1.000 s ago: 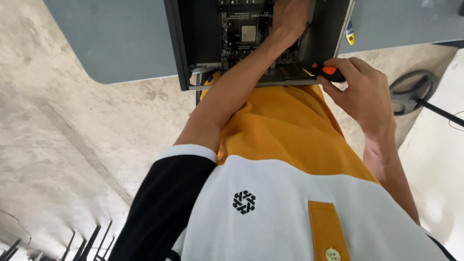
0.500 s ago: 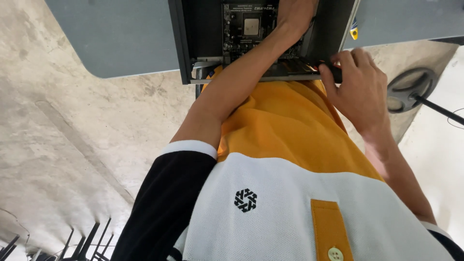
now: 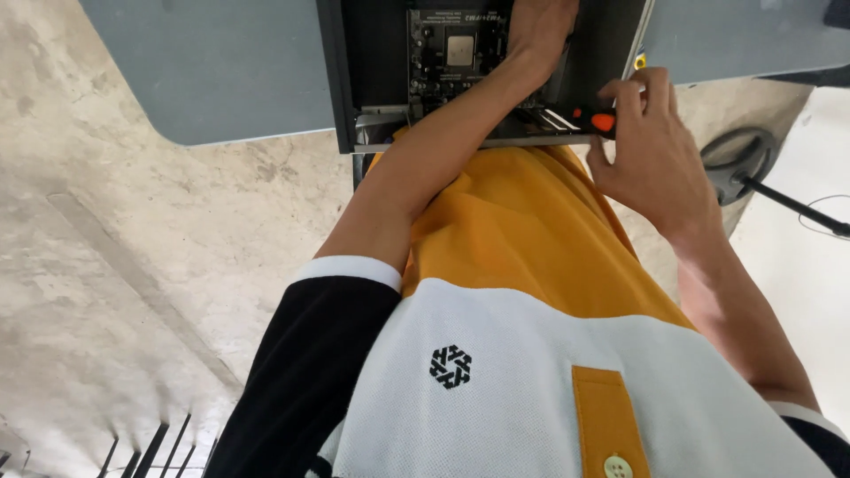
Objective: Disassembling a computer to remove the power supply unit and cleaning its cables with a brush.
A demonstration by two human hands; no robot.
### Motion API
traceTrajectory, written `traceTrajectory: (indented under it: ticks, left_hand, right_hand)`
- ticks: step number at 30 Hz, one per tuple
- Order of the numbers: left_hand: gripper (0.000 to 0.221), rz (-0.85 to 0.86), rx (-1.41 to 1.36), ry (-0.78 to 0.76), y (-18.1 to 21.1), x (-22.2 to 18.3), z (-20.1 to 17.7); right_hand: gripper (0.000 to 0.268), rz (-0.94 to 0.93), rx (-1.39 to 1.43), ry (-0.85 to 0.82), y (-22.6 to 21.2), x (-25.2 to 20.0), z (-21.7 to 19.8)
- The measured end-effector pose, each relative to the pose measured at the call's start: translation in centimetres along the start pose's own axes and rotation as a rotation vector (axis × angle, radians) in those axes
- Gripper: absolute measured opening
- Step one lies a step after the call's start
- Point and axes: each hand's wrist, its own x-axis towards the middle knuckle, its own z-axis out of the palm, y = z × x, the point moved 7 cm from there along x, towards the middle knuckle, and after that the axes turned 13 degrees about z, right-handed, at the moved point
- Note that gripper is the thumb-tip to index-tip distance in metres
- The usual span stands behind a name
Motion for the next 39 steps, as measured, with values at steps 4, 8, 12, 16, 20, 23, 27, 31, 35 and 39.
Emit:
traceTrajectory:
  ticks: [4,8,12,16,20,23,27,31,35,39]
  left_hand:
    - [0.053,0.181,1.460,-0.424,2.4,0.1,0.6]
    - [0.038,-0.055,0.404,0.077,4.4,-0.8,-1.5]
    - [0.044,0.413,1.357,-0.110,4.1,0.7,0.3]
    - [0.040,0.361,1.687,-0.410,5.0,-0.7,1.4]
    - [0.038,0.303,1.702,-0.436,6.1,-0.6,1.3]
    - [0.029,0.295,1.728,-0.486,6.4,-0.5,1.6]
    - [0.041,0.414,1.653,-0.327,7.2,-0.6,1.0]
    - [0.052,0.414,1.710,-0.340,8.9,-0.8,0.8]
    - [0.061,0.358,1.792,-0.373,9.2,-1.2,0.8]
    - [0.064,0.324,1.822,-0.433,9.1,-1.4,0.4]
  right_hand:
    - [0.045,-0.001,-0.102,0.033,0.7,0.4,2.9]
    - [0.090,0.103,-0.493,0.251,1.7,0.6,3.0]
    - [0.037,-0.051,0.122,0.016,-1.3,0.4,0.2]
    - [0.046,-0.045,-0.038,0.245,0.5,-0.3,4.5]
    - [0.068,0.132,-0.265,0.196,0.6,-0.4,2.5]
    - [0.049,-0.167,0.179,0.072,-3.0,-1.3,-0.5]
    - [0.039,-0.059,-0.136,0.206,1.2,-0.5,5.8]
    - [0.050,0.069,0.068,0.021,-1.3,-0.2,1.1]
    - [0.053,-0.234,0.232,0.066,-1.5,-0.8,1.7]
    - [0.063,-0.045,-0.380,0.260,2.0,0.2,6.6]
